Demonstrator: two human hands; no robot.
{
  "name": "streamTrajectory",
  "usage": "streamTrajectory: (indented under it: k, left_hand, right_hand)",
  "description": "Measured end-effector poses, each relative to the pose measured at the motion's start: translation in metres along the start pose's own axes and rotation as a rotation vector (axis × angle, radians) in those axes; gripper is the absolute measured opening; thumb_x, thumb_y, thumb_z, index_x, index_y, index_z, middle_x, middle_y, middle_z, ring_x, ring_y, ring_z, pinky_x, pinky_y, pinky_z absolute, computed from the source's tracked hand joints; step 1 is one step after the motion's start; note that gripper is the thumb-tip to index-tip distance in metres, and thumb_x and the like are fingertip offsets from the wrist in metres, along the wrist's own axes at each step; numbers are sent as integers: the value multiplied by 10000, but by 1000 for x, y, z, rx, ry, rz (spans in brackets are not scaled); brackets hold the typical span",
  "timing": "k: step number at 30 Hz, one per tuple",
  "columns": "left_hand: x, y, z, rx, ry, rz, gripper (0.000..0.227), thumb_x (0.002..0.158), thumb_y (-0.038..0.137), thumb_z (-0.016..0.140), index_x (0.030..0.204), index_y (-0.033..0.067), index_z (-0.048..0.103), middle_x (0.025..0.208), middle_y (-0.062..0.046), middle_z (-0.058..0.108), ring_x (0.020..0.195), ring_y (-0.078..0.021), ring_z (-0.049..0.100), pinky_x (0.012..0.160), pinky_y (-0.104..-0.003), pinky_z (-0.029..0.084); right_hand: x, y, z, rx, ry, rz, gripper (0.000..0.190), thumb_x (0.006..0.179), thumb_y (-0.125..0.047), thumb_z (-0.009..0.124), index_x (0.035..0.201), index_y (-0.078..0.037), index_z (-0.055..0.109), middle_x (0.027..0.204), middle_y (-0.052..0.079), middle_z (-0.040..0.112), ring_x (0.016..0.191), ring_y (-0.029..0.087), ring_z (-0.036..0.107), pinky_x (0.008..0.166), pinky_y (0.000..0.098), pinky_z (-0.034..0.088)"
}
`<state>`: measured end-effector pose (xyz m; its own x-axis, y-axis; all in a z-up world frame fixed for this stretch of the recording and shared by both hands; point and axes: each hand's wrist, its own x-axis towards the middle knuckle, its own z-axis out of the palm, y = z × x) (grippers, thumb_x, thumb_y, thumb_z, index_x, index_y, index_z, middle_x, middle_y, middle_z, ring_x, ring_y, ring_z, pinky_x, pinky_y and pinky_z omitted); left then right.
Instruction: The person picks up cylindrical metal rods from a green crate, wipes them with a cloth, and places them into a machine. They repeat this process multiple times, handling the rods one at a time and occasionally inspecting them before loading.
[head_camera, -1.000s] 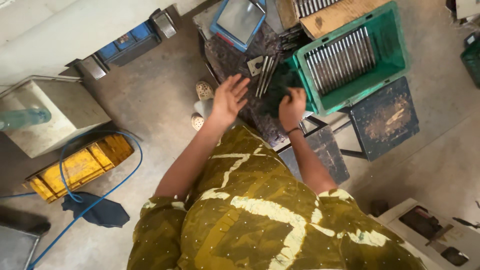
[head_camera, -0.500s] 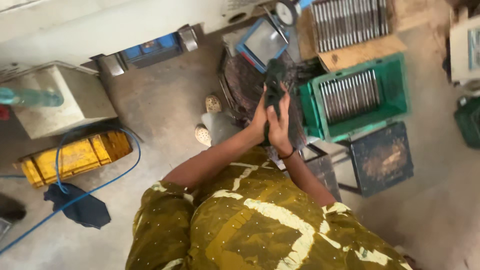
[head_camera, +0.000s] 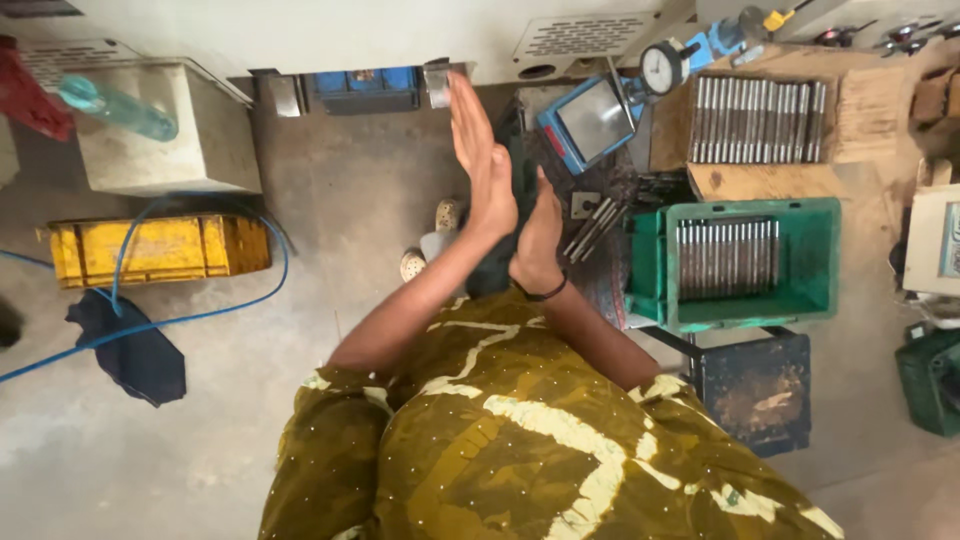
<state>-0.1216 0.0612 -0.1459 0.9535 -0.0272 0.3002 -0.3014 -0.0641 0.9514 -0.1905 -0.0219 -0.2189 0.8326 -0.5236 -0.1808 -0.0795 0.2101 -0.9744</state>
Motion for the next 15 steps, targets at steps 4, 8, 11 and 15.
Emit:
streamTrajectory:
  k: [4, 8, 11, 15]
  left_hand:
    - [-54, -16, 62, -54, -79, -347, 881, 1070, 663, 247, 1671, 46, 64, 1762, -145, 57, 1652, -300, 57, 1350, -429, 85]
    - [-131, -43, 78, -782, -610, -566, 840, 1092, 581, 308, 1661, 36, 18, 1762, -84, -19, 1632, -222, -52, 1305, -339, 4]
    - [-130, -53, 73, -762, -742, -733, 805, 1083, 574, 349, 1630, -7, 241, 1740, -113, 184, 1618, -232, 100, 1283, -350, 74]
    - [-62, -34, 9, -532, -472, -525, 727, 1051, 544, 488, 1548, 15, 435, 1633, -152, 421, 1546, -282, 340, 1274, -404, 223]
  right_hand:
    - [37, 2, -39, -555, -3, -491, 449, 1109, -288, 511, 1384, 65, 556, 1333, 197, 606, 1244, 286, 552, 1088, 371, 414]
    - [57, -12, -106, -472, 352, -259, 333, 1159, -255, 557, 1209, 66, 629, 1014, 213, 627, 935, 350, 529, 843, 399, 462]
    - [23, -8, -154, -815, 263, -597, 248, 1118, -207, 633, 1238, -4, 557, 1073, 164, 659, 945, 365, 674, 840, 419, 530]
    - [-26, 23, -187, -1323, 233, -514, 352, 949, -244, 739, 1162, -18, 576, 1229, 239, 571, 1075, 432, 591, 892, 487, 481]
